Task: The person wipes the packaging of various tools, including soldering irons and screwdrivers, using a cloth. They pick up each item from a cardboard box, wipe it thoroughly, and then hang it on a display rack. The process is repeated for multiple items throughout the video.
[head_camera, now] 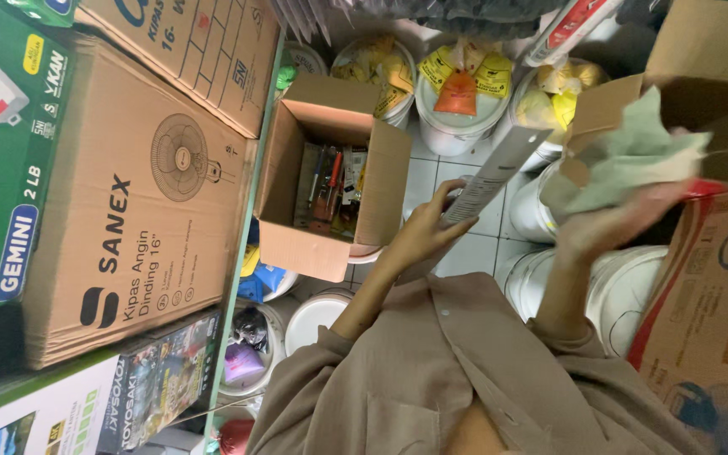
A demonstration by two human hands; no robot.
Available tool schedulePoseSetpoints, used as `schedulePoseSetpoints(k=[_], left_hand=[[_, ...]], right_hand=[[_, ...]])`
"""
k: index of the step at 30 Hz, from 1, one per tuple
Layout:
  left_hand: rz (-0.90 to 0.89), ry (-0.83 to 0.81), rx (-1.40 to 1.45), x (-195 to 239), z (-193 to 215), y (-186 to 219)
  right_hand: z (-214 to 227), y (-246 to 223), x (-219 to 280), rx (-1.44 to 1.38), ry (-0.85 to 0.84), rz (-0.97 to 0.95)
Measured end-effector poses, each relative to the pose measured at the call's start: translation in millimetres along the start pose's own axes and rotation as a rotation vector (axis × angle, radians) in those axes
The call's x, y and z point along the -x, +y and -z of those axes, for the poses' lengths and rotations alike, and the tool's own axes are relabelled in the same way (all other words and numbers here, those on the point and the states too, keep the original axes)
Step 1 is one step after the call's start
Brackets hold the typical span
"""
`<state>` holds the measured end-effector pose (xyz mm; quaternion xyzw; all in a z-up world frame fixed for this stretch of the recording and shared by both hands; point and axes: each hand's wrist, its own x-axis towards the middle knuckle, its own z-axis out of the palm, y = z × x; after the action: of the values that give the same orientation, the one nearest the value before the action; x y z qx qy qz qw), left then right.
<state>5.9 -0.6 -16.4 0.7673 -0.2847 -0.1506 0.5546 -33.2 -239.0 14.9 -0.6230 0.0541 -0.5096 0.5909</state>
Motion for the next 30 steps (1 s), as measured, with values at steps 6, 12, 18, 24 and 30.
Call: schedulePoseSetpoints(k=[6, 12, 18, 24, 30], left_hand=[[0.063, -0.139, -0.126, -2.4, -10.8, 21.2], [-0.085, 0.026, -0.164, -0.6, 7.3, 29.2], [-0.064, 0.003, 0.183, -8.5, 14.5, 18.1], [0.023, -0.019, 0.225, -9.8, 15.3, 14.2], [0.031, 0.027, -0.012, -5.4, 28.9, 23.5]], right_hand=[[-68.1, -18.0, 30.5, 0.560, -0.335, 0.115], [-67.3, 35.1, 29.2, 0.015, -0.133, -0.141], [-65.7, 0.7, 5.1, -0.082, 0.012, -0.063], [-58.3, 6.9, -14.5, -0.315, 0.064, -0.285], [-24.1, 33.7, -10.3, -0.503, 0.263, -0.427]])
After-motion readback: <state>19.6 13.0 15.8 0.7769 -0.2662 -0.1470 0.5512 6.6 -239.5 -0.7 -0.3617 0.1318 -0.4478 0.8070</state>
